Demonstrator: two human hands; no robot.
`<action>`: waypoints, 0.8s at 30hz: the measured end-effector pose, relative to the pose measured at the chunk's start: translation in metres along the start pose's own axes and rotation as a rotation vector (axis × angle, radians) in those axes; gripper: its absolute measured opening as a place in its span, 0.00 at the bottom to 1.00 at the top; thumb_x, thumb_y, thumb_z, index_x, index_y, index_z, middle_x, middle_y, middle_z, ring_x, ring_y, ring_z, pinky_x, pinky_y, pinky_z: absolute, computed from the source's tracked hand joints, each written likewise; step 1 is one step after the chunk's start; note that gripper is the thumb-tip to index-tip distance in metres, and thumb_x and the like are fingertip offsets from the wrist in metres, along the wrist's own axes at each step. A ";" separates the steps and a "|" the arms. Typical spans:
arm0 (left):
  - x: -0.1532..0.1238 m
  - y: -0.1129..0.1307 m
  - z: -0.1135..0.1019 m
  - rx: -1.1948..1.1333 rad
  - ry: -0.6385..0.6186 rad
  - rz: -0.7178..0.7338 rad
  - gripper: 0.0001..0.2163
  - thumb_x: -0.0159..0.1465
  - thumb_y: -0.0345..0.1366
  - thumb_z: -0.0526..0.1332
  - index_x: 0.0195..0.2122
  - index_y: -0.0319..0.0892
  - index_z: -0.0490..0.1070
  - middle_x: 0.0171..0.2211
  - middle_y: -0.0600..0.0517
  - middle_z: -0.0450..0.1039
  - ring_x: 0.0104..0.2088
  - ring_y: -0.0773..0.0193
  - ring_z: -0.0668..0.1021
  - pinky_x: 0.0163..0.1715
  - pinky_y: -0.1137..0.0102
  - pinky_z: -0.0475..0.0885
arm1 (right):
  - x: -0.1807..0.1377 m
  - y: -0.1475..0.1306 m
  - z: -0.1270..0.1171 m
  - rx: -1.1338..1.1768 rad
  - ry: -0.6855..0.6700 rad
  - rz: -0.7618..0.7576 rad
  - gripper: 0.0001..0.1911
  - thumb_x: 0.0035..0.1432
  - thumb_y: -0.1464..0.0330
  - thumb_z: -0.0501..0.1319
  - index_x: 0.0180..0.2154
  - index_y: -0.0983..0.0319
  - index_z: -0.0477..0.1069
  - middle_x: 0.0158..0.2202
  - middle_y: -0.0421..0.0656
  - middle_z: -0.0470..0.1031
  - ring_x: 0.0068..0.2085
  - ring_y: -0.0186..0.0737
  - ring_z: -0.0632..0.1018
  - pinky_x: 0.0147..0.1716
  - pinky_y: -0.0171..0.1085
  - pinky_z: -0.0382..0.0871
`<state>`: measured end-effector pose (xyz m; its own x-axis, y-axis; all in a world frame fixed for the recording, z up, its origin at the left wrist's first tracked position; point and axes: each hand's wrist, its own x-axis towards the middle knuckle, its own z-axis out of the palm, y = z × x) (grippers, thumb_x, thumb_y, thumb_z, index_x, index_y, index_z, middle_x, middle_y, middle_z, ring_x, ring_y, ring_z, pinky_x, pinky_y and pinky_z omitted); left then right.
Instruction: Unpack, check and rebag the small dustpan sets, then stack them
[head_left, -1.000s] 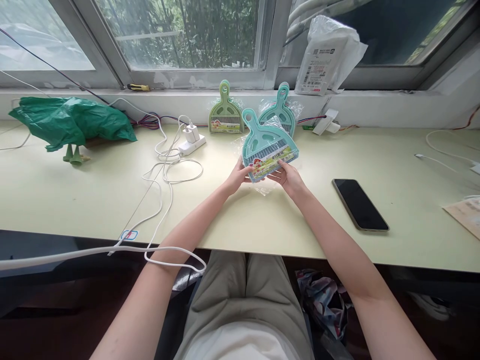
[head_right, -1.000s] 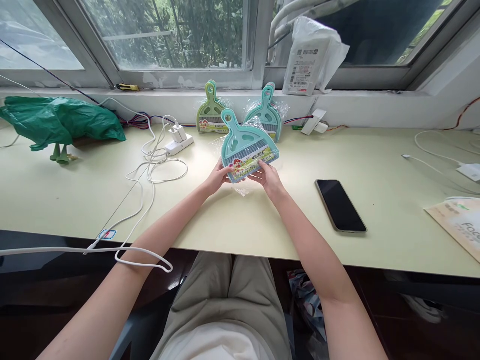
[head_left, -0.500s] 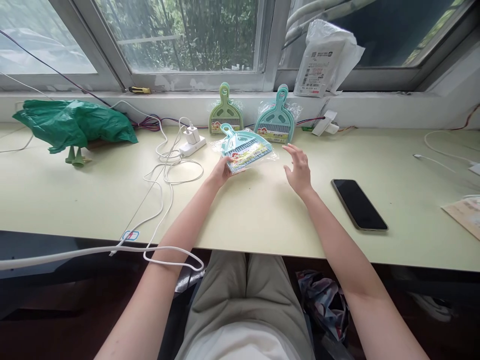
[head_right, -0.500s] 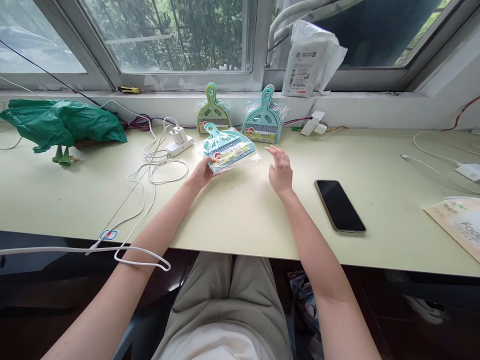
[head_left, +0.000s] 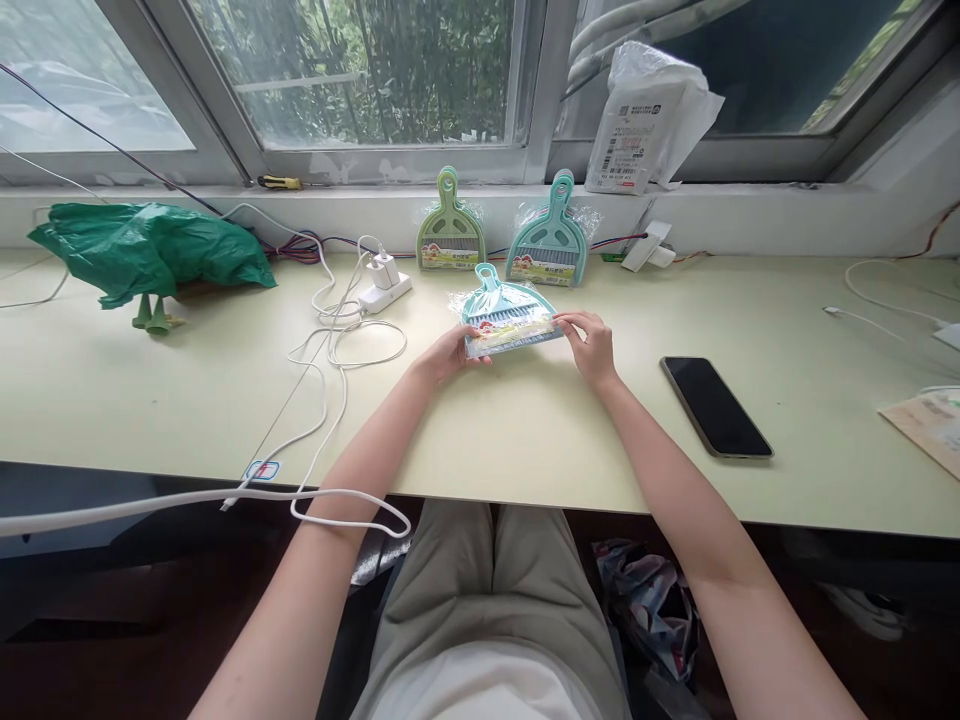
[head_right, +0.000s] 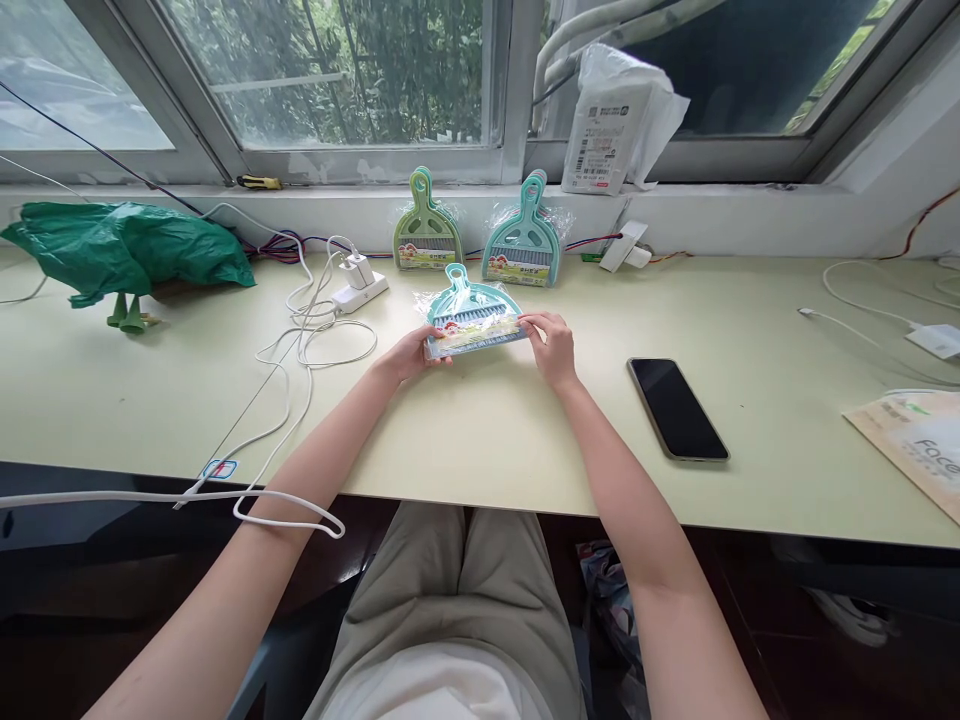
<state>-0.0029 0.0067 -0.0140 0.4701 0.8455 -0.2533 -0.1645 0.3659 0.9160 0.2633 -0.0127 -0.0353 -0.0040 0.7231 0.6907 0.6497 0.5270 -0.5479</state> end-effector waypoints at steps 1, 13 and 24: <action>-0.001 0.000 0.000 0.021 -0.025 0.000 0.16 0.57 0.32 0.56 0.47 0.36 0.67 0.36 0.46 0.78 0.25 0.66 0.79 0.19 0.76 0.73 | -0.001 0.001 0.001 -0.007 0.013 0.017 0.14 0.65 0.60 0.55 0.34 0.56 0.76 0.39 0.43 0.80 0.44 0.46 0.77 0.48 0.46 0.68; 0.001 -0.006 0.006 0.126 -0.152 0.057 0.24 0.55 0.34 0.59 0.55 0.41 0.61 0.42 0.44 0.78 0.24 0.64 0.80 0.17 0.74 0.69 | -0.001 0.000 0.005 -0.003 0.162 0.138 0.07 0.59 0.62 0.61 0.33 0.59 0.71 0.39 0.46 0.69 0.41 0.44 0.74 0.43 0.45 0.73; 0.001 -0.006 0.003 0.191 -0.151 0.054 0.27 0.57 0.36 0.60 0.58 0.43 0.59 0.43 0.45 0.78 0.23 0.64 0.79 0.18 0.73 0.68 | -0.006 0.007 0.014 0.304 -0.024 0.429 0.21 0.56 0.64 0.60 0.52 0.57 0.65 0.41 0.45 0.77 0.37 0.41 0.79 0.39 0.43 0.76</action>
<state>0.0008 0.0041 -0.0188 0.5919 0.7887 -0.1663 -0.0330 0.2298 0.9727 0.2571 -0.0072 -0.0492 0.1941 0.9107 0.3647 0.3467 0.2841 -0.8939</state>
